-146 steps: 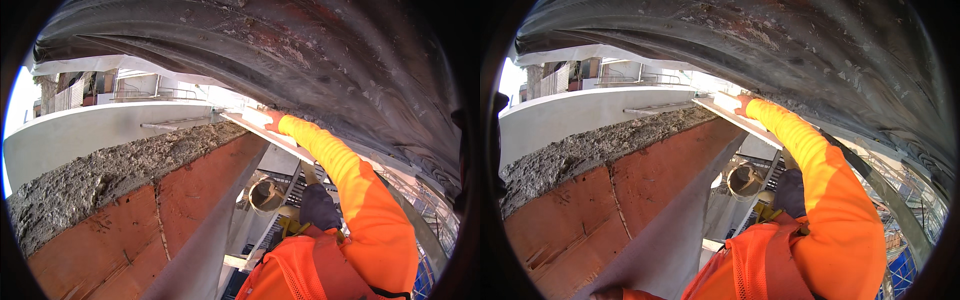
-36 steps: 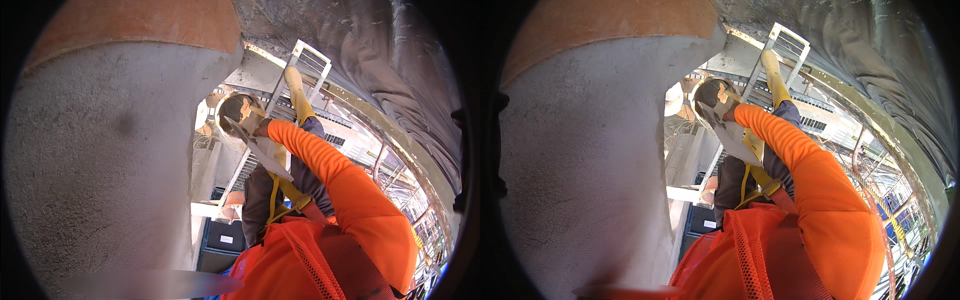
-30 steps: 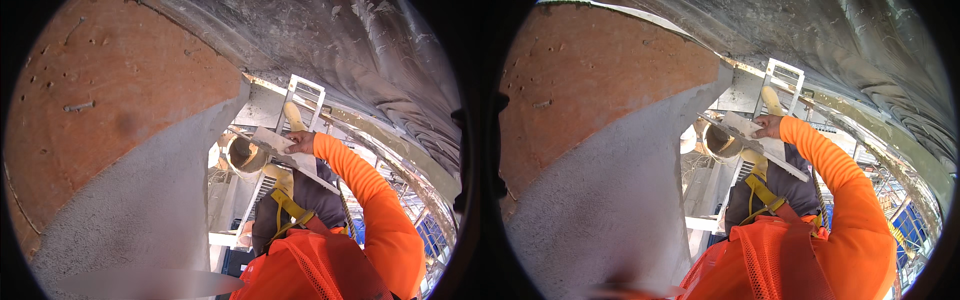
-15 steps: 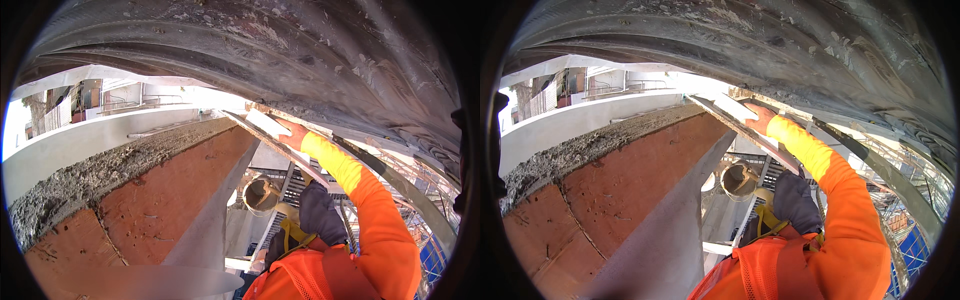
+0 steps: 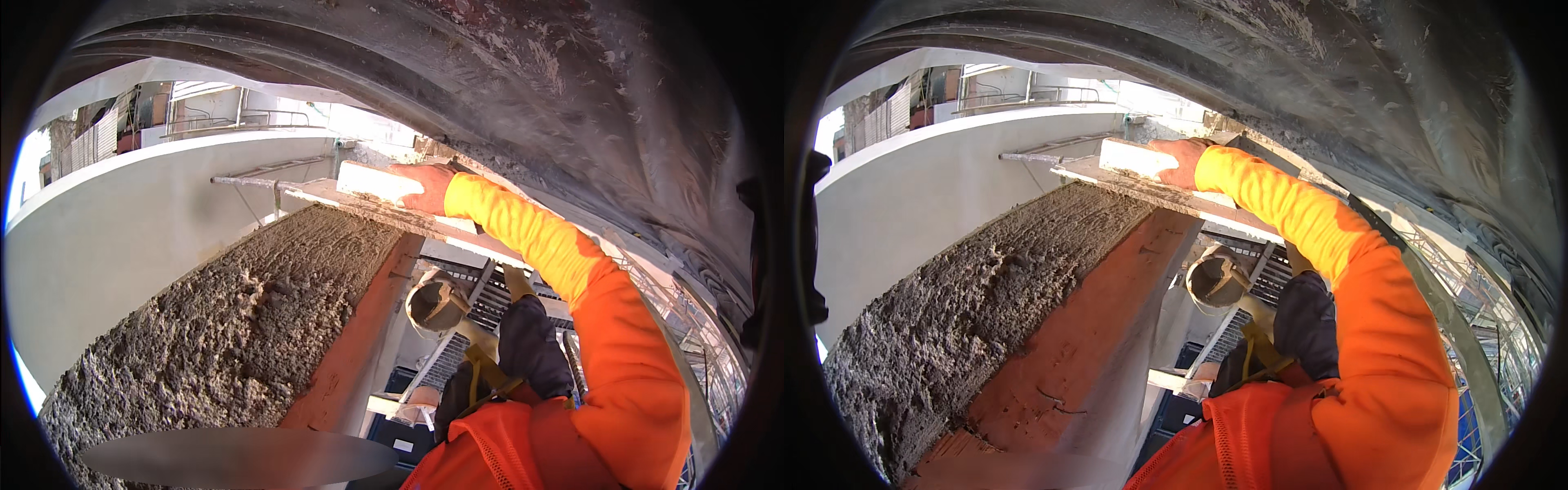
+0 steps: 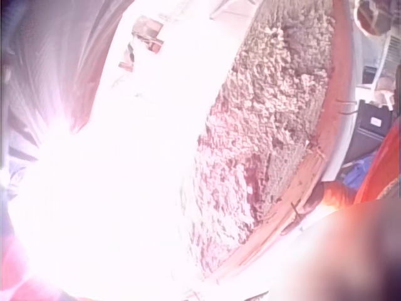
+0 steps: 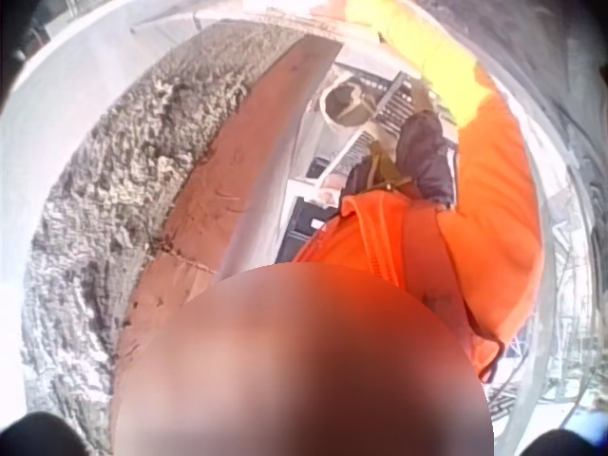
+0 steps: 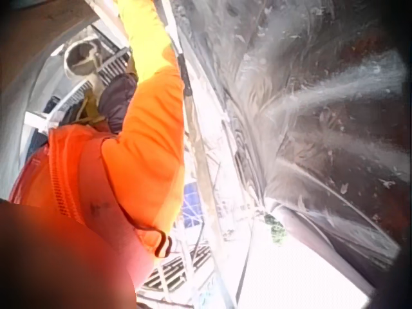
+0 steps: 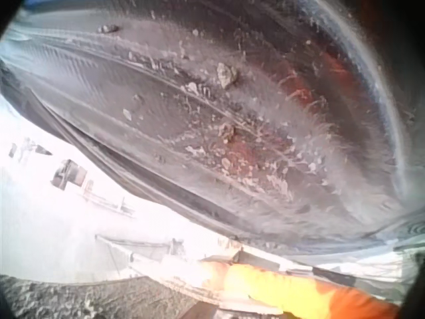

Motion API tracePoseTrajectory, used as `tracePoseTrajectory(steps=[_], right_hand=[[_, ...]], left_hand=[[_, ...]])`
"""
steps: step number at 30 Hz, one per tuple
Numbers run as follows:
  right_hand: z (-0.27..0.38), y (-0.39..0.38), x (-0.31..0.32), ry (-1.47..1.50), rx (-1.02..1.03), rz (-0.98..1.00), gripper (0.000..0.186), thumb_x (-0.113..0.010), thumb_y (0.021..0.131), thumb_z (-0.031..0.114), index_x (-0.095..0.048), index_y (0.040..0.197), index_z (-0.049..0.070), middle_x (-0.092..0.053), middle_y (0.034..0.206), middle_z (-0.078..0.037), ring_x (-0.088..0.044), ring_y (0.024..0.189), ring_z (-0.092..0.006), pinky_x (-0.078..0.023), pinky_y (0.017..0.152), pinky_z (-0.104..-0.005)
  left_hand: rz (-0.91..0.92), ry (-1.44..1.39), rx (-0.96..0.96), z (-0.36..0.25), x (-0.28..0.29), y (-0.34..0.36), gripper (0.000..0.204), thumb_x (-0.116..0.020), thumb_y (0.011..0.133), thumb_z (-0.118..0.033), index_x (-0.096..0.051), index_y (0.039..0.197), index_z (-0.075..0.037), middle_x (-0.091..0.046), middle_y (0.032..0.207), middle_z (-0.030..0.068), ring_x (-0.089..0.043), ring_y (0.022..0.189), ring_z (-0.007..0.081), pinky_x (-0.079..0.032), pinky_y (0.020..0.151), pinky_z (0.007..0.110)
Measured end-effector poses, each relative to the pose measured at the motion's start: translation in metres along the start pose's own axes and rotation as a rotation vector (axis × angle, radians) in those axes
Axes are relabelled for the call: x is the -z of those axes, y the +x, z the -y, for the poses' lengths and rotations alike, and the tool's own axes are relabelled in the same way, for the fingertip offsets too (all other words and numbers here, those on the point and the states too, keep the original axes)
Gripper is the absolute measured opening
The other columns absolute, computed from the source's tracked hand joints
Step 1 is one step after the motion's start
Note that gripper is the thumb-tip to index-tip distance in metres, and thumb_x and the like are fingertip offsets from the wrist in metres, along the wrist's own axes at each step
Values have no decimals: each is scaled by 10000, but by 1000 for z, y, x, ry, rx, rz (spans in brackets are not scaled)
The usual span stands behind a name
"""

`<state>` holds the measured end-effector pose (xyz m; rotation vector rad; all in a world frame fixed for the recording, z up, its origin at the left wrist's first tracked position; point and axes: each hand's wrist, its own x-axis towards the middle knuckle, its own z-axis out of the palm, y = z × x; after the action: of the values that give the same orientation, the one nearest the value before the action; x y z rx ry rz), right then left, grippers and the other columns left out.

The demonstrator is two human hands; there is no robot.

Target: The person scoops plaster from a bucket with a trowel, applies it to a curved wall section, and smooths it with a float. They repeat this cycle, mixing the plaster and adding water as needed while working on the same area.

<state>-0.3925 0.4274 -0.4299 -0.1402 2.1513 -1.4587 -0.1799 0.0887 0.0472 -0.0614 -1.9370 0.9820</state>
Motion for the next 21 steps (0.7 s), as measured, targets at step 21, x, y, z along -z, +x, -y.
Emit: tracePoseTrajectory(steps=[21], right_hand=[[168,-32,48,-22,0,25,748,-692,878,365,-472,1522,53,-585,1450,-209,-552,1348,-365,-403,1171,-400]], left_hand=[[12,-7,6,0,16,6,812,-342,1066,-522,-170,1617,49,-104,1677,307,-88,1544,499,-92,1213,676]])
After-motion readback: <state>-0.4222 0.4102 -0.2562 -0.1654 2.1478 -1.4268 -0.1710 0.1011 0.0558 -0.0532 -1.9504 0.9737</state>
